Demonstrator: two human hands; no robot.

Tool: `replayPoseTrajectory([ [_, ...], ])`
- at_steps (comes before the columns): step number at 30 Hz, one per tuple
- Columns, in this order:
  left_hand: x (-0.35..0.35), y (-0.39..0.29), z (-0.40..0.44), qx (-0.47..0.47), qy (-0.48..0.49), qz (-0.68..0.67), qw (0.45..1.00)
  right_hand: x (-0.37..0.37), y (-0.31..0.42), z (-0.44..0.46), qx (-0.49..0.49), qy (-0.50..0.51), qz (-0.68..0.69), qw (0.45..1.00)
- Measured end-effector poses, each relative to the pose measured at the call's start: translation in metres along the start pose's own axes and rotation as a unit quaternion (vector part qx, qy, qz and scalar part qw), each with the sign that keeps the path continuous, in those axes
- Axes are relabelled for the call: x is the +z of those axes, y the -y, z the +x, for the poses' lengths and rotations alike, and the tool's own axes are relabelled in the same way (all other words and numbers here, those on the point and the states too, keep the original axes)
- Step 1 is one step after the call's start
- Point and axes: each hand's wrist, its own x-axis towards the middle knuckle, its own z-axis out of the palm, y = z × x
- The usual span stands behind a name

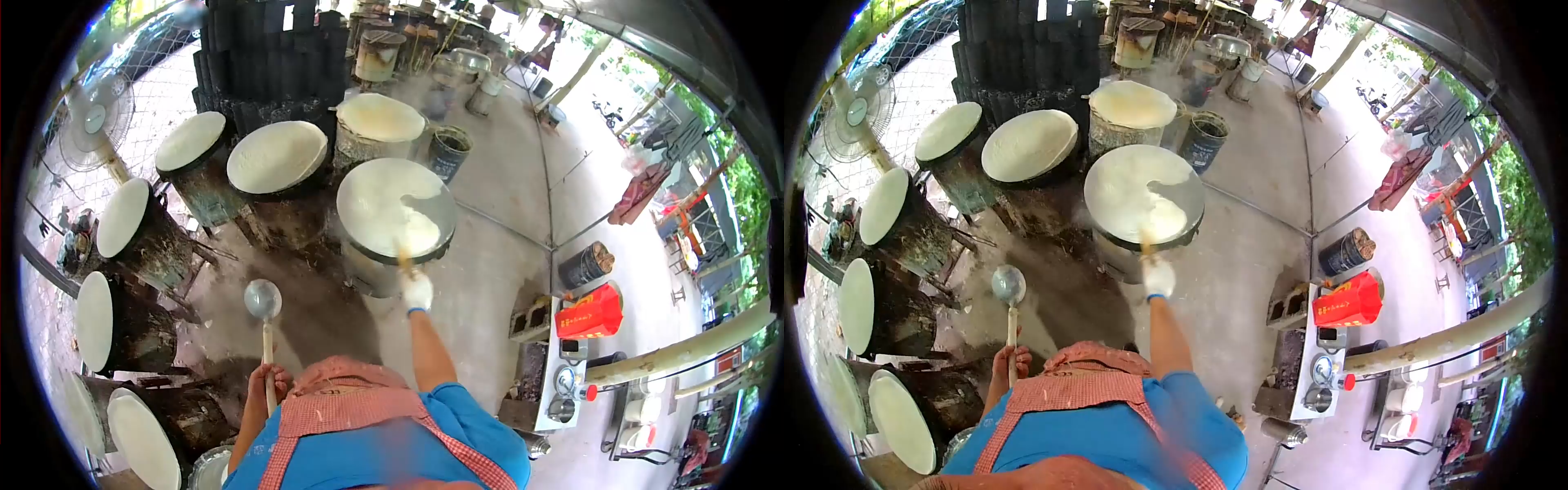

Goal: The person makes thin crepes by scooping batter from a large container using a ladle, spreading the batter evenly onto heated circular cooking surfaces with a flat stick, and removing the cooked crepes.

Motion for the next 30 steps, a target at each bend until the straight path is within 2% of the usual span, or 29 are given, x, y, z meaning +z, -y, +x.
replayPoseTrajectory([
  [1,0.006,0.005,0.006,0.004,-0.022,-0.001,1.0,-0.006,0.01,-0.011,-0.058,0.064,-0.078,0.993],
  [4,0.015,0.013,0.009,0.072,-0.039,0.1,0.992,-0.001,-0.072,-0.013,-0.065,0.088,-0.093,0.99],
  [5,0.005,0.006,0.015,0.05,0.009,0.142,0.989,-0.027,-0.067,0.0,0.048,0.136,-0.176,0.974],
  [6,0.007,0.006,0.02,0.053,-0.006,0.134,0.989,-0.029,-0.093,0.016,0.062,0.086,-0.144,0.984],
  [7,0.007,0.008,0.021,0.053,-0.027,0.123,0.991,-0.059,-0.064,0.024,0.093,0.076,-0.072,0.99],
  [9,-0.008,-0.003,0.033,-0.005,-0.098,0.06,0.993,-0.072,-0.006,0.037,0.105,-0.01,0.11,0.988],
  [10,-0.014,-0.002,0.04,-0.035,-0.13,0.024,0.991,-0.054,-0.005,0.038,0.09,0.021,0.04,0.995],
  [11,-0.009,0.006,0.04,-0.025,-0.112,0.056,0.992,-0.031,-0.013,0.042,0.074,0.052,-0.027,0.996],
  [12,0.004,0.01,0.042,-0.015,-0.088,0.094,0.992,-0.01,-0.046,0.026,-0.139,0.025,-0.091,0.986],
  [13,0.016,0.009,0.053,-0.003,-0.058,0.133,0.989,-0.019,-0.05,0.004,-0.119,0.061,-0.094,0.987],
  [14,0.002,0.004,0.061,-0.013,-0.076,0.103,0.992,-0.032,-0.054,-0.017,-0.097,0.101,-0.094,0.986],
  [16,0.006,0.005,0.069,-0.032,-0.068,0.096,0.993,-0.025,-0.131,0.001,-0.046,0.043,-0.06,0.996],
  [17,0.004,0.004,0.07,-0.038,-0.066,0.092,0.993,-0.04,-0.137,0.032,0.088,0.131,-0.091,0.983],
  [18,-0.042,-0.015,0.082,-0.117,-0.039,0.016,0.992,-0.067,-0.098,0.048,0.079,0.068,-0.008,0.995],
  [19,-0.038,-0.013,0.079,-0.132,-0.065,-0.032,0.989,-0.087,-0.061,0.068,0.071,0.005,0.069,0.995],
  [21,-0.006,0.003,0.1,-0.162,-0.103,-0.141,0.971,-0.058,-0.053,0.107,0.053,-0.01,0.055,0.997],
  [22,0.022,0.017,0.102,-0.118,-0.148,-0.132,0.973,-0.085,-0.021,0.087,0.034,0.033,0.023,0.999],
  [24,0.019,0.019,0.105,-0.148,-0.127,-0.149,0.969,-0.052,-0.085,0.034,-0.027,0.067,-0.004,0.997],
  [26,0.002,0.019,0.113,-0.184,-0.056,-0.122,0.974,-0.055,-0.125,0.018,0.003,0.075,0.046,0.996],
  [27,0.005,0.023,0.123,-0.155,-0.069,-0.108,0.98,-0.064,-0.131,0.045,0.046,0.077,0.083,0.993],
  [29,0.012,0.038,0.111,-0.099,-0.126,-0.087,0.983,-0.097,-0.098,0.107,0.142,0.084,0.176,0.971],
  [30,0.016,0.046,0.112,-0.109,-0.072,-0.129,0.983,-0.073,-0.108,0.155,0.063,0.029,0.083,0.994],
])
